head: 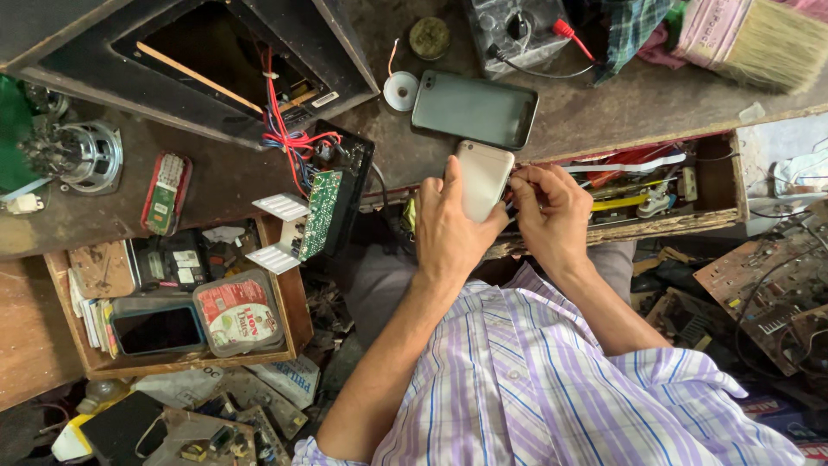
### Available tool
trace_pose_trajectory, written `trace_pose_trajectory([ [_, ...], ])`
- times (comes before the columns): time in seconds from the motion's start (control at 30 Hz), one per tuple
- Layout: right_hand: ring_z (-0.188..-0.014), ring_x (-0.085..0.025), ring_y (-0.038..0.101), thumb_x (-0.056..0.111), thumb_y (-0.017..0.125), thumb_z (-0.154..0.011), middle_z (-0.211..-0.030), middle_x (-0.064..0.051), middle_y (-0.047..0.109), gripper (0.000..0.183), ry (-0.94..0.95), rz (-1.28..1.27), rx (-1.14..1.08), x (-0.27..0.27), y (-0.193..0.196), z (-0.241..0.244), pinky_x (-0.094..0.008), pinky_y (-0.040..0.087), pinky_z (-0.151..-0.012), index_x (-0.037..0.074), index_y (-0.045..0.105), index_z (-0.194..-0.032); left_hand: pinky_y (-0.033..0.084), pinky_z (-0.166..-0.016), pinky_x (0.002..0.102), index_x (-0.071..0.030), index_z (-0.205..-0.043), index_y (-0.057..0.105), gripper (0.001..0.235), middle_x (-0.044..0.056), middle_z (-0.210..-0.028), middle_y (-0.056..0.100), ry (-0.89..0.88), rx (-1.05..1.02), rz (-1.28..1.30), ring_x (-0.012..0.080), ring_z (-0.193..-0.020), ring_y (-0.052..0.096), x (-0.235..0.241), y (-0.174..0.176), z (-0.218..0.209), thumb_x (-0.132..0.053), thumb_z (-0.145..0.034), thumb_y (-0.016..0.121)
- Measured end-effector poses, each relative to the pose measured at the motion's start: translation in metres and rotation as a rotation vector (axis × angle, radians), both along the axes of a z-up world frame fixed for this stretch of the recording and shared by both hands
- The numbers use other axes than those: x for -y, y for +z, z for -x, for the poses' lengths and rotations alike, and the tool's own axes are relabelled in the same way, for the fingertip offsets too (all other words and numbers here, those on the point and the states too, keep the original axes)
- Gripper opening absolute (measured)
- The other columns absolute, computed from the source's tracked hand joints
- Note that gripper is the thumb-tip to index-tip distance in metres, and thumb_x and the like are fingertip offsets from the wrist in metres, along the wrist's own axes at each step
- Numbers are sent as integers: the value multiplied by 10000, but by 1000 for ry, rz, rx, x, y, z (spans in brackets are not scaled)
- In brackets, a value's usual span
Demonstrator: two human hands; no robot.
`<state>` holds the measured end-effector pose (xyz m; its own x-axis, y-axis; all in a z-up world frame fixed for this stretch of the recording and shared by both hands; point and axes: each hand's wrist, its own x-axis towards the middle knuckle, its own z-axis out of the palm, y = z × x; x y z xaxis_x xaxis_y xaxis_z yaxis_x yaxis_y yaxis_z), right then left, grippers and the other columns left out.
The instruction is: The person disassembles a white smartphone by prying off the back cover and removing the battery. They use a small metal tool to separate the casing and a screwdriver to detach internal components, then place the removed parts on the workbench.
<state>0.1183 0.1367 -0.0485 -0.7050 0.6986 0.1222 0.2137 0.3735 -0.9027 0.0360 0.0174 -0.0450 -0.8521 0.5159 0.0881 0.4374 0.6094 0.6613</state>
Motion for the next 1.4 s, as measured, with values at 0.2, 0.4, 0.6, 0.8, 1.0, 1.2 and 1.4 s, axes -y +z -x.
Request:
trace_pose_trajectory([
  [0.2, -710, -130, 634, 3, 728, -971, -903, -93, 693, 88, -13, -49, 1, 0, -8, -1, -265, 513, -647, -28, 724, -1054, 499, -889, 487, 53, -1434, 493, 886, 222, -1031, 580, 1, -1, 24, 395, -993, 582, -2, 1, -1, -295, -704, 854],
  [0.4, -707, -116, 650, 5, 724, -967, -889, -81, 698, 100, -14, 9, 15, 0, -12, 4, -252, 520, -639, -32, 733, -1059, 500, -897, 488, 58, -1425, 489, 884, 235, -1059, 571, 15, -75, 20, 405, -1006, 573, -4, -2, -2, -285, -699, 859],
  [0.6, -719, -109, 645, 28, 733, -979, -894, -69, 705, 86, 18, 26, 63, -21, 6, -14, -249, 527, -634, -13, 728, -1055, 510, -881, 471, 42, -1446, 504, 893, 206, -1031, 569, 10, -2, -13, 384, -990, 585, -3, -5, -1, -278, -694, 865],
  [0.8, -959, -311, 636, 26, 779, -982, -1077, -124, 728, 142, 19, -590, 96, -82, 29, 0, -429, 502, -884, 27, 714, -1108, 507, -846, 462, 43, -1403, 548, 864, 197, -1010, 574, 8, -74, -27, 359, -946, 591, -1, -7, -3, -304, -688, 887],
  [1.0, -878, -288, 635, 26, 726, -901, -991, -159, 715, 145, 47, -462, -10, -61, 25, -1, -384, 524, -777, -34, 732, -1032, 516, -855, 457, 51, -1419, 531, 870, 182, -1005, 581, -9, -20, -69, 345, -954, 595, 3, -5, -1, -306, -707, 880],
  [1.2, -748, -72, 654, 107, 683, -998, -867, -39, 745, 188, 155, 519, 67, -25, -22, -21, -227, 544, -665, -37, 755, -1095, 520, -897, 480, 12, -1464, 485, 889, 182, -1089, 575, -127, -221, -83, 383, -1031, 575, 8, -7, -5, -217, -694, 866],
  [1.4, -748, -85, 683, 88, 663, -998, -875, -60, 752, 195, 140, 697, 22, -29, -43, -26, -231, 578, -684, -66, 746, -1083, 538, -841, 468, -7, -1492, 457, 895, 177, -1099, 542, -219, -276, -59, 381, -1014, 579, 11, -5, -1, -184, -712, 858],
])
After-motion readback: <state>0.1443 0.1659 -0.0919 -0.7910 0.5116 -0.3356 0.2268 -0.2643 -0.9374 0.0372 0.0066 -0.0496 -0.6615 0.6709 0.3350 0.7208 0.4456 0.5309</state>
